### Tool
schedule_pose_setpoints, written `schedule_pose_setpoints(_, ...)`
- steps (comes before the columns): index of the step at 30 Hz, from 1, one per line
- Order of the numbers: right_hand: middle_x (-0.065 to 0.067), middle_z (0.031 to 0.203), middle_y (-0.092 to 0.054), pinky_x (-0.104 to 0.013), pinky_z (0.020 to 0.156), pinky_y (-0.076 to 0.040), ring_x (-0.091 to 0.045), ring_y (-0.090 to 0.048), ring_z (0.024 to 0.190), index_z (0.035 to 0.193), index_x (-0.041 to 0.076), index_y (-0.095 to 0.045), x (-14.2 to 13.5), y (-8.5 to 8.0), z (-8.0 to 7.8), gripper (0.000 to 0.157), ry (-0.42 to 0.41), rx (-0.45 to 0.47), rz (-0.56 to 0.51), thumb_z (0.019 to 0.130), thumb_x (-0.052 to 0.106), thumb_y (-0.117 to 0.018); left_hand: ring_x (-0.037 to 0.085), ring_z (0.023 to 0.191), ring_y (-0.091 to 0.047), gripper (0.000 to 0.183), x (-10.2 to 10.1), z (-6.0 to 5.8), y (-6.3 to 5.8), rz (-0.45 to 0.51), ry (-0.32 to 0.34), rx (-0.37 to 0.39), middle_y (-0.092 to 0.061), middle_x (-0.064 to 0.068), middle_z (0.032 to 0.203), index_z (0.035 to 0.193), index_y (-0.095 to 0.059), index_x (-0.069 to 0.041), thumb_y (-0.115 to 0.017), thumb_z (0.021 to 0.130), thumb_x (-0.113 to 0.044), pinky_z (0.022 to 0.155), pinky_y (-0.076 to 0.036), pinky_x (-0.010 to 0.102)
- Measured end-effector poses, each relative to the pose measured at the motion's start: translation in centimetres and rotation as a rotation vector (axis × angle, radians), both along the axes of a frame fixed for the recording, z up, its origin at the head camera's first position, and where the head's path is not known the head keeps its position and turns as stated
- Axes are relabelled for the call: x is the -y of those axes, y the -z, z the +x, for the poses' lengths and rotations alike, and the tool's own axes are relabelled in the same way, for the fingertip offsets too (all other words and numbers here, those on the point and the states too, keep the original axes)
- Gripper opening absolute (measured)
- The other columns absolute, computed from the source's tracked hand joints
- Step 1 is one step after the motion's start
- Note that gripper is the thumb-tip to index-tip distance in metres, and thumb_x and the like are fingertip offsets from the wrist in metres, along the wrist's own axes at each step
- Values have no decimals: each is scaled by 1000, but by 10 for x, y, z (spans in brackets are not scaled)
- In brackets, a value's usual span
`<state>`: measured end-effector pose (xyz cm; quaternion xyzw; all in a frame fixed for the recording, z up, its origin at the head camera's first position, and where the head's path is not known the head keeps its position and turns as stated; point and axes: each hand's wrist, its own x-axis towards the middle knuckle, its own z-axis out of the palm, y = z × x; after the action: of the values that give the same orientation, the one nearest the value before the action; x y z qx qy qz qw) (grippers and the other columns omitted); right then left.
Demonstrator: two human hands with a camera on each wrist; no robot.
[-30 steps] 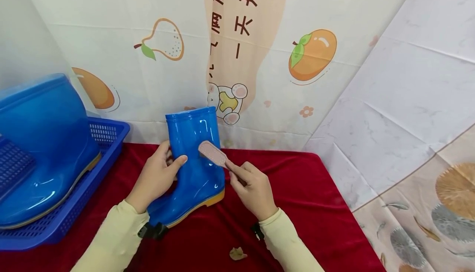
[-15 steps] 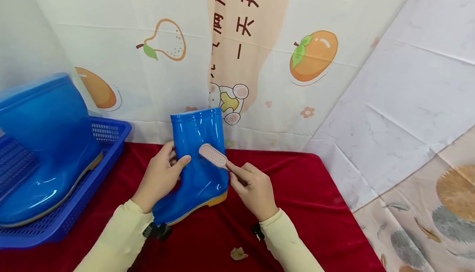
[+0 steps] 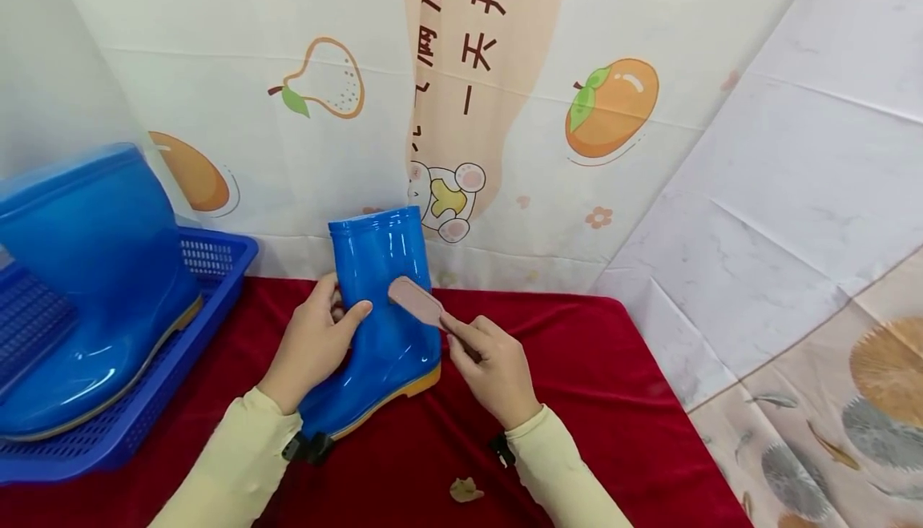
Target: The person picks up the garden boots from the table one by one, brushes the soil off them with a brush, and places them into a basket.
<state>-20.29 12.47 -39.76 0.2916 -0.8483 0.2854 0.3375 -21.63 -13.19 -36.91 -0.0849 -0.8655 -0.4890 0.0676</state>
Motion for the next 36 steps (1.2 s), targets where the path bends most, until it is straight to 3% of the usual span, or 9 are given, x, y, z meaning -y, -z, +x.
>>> schedule_pose_setpoints(5,10,76,-50,-10,48,-31,-2,-37,60,126,21,-63,0,3,1,38,-52,28,38,89,15,-67,37,103,-63,65,-6,1,-1,-15,24,-6,-56,16,130,143,-30,-11,-53,93,-46,84,-47,60)
schedule_pose_setpoints(18,12,62,-40,-12,46,-27,0,-34,55,117,22,-69,-5,-2,-1,30,65,-36,-55,88,17,-63,36,104,-62,68,-5,1,0,2,13,28,-54,16,131,144,-28,-11,-53,93,-48,84,-47,61)
schedule_pose_setpoints(26,8,68,-47,-10,48,-32,-1,-37,58,123,20,-65,-4,-2,-1,33,1,-14,-14,91,19,-63,34,99,-63,67,-5,2,0,-24,-8,6,-58,16,125,142,-30,-10,-52,93,-49,83,-48,60)
schedule_pose_setpoints(36,10,63,-41,-12,47,-28,-1,-33,55,119,20,-68,-6,-3,-3,32,48,-68,-45,87,16,-64,34,100,-64,66,-2,0,1,34,-13,23,-56,17,128,144,-28,-11,-53,94,-46,78,-53,53)
